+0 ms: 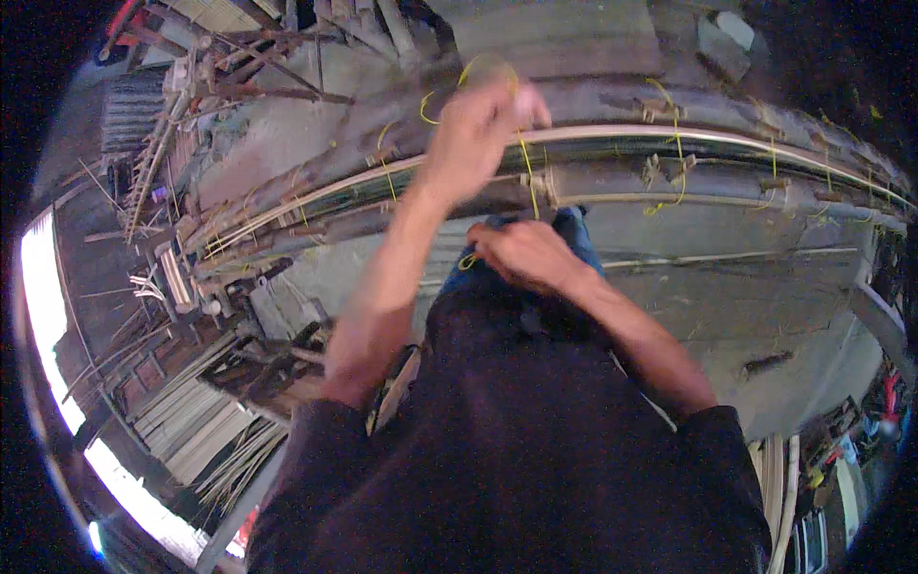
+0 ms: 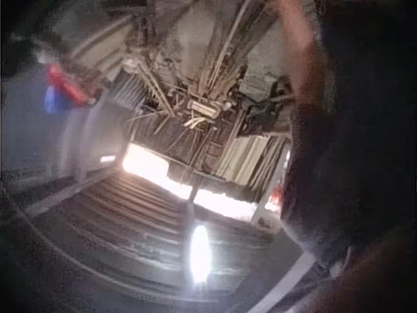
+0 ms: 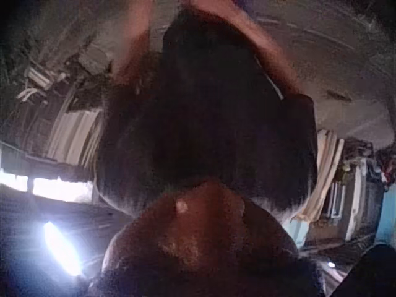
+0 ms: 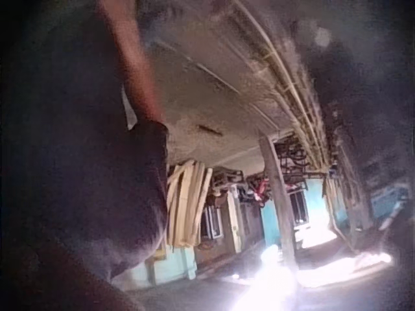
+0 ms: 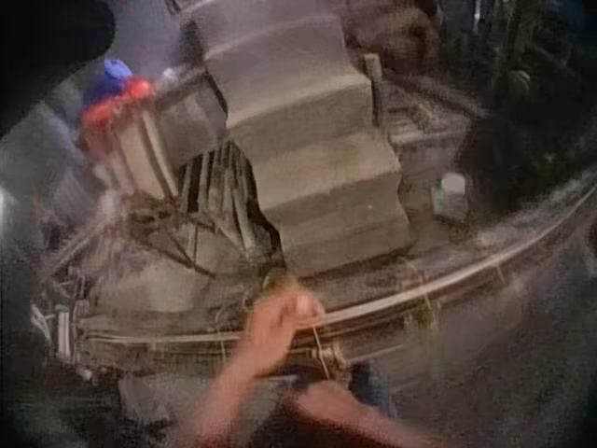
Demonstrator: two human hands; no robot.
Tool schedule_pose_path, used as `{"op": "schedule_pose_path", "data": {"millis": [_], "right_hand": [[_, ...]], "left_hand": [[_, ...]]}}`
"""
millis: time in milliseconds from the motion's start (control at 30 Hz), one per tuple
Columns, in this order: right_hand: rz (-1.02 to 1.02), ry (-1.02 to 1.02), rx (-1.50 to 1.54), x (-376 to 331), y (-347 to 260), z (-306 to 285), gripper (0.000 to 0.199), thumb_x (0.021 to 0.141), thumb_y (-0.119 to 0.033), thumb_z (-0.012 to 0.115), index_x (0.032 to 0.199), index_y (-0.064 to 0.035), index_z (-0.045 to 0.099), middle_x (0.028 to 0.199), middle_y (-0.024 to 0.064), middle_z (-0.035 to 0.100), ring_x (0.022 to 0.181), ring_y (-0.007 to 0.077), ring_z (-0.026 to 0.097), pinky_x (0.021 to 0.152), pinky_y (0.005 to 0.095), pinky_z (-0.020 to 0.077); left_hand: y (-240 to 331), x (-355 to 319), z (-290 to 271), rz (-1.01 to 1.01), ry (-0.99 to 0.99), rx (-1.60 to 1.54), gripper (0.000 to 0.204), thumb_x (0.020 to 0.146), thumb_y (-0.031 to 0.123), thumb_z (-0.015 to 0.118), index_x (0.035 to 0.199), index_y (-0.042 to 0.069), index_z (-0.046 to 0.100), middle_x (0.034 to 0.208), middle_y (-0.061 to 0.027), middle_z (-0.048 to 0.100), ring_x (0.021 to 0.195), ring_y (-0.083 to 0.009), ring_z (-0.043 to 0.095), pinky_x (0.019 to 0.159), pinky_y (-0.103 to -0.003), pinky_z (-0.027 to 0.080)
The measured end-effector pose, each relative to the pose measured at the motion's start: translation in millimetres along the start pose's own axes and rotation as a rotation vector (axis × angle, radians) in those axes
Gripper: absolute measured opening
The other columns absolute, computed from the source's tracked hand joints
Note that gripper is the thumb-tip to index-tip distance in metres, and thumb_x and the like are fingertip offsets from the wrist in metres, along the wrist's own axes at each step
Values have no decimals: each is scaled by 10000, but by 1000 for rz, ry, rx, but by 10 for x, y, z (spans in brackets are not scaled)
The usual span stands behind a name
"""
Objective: The person repeatedly ties yellow string around a bundle of thin bamboo strips resting on a wooden rack. They pull the string tight and secure it at multiple points along the length of the bundle, then lift and reposition the bundle to continue tying.
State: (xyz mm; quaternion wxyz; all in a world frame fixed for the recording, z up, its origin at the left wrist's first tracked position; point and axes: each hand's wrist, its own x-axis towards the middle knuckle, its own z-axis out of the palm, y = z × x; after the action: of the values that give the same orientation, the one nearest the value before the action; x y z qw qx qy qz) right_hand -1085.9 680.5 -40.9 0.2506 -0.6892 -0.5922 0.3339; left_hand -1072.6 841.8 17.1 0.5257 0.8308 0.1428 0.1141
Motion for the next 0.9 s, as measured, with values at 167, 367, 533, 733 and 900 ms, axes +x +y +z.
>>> {"op": "schedule_pose_path", "data": {"millis": [167,367,533,733,900], "right_hand": [[-90,-203,-196,14,254,9,290,786,-133,573,1074,-100,572,761,123,638,689,306,632,599,415,509],[-49,246,498,-382,-361,-51,477,799,-157,576,1262,-80,494,895,75,603,716,219,603,666,366,509],[618,132,1053,505,-533,861,367,880,-246,545,1172,-24,539,890,52,617,795,181,616,745,319,495],[283,287,-98,883,-1729,-849,188,821,-205,601,846,-25,649,785,178,620,791,353,625,696,394,505],[-316,1,-229,2071,-1841,-954,257,911,-254,492,965,-32,609,943,196,621,899,383,592,760,452,477]], "left_hand": [[-940,853,396,-478,-130,-177,455,920,437,468,833,13,608,683,-64,583,649,-173,538,610,-334,430],[-1309,646,-804,-131,-207,407,438,908,463,450,998,80,643,847,-136,652,785,-275,621,722,-386,473],[-1257,-62,-1568,-40,-22,441,336,893,379,508,980,82,640,874,-141,654,804,-298,631,725,-386,485],[-1311,-1183,-1182,79,-93,360,240,863,218,552,1033,63,620,997,-167,636,933,-355,596,797,-436,476],[-1195,-1109,-1062,1,133,348,239,842,279,601,1026,137,658,853,-155,657,790,-346,630,734,-434,493]]}}
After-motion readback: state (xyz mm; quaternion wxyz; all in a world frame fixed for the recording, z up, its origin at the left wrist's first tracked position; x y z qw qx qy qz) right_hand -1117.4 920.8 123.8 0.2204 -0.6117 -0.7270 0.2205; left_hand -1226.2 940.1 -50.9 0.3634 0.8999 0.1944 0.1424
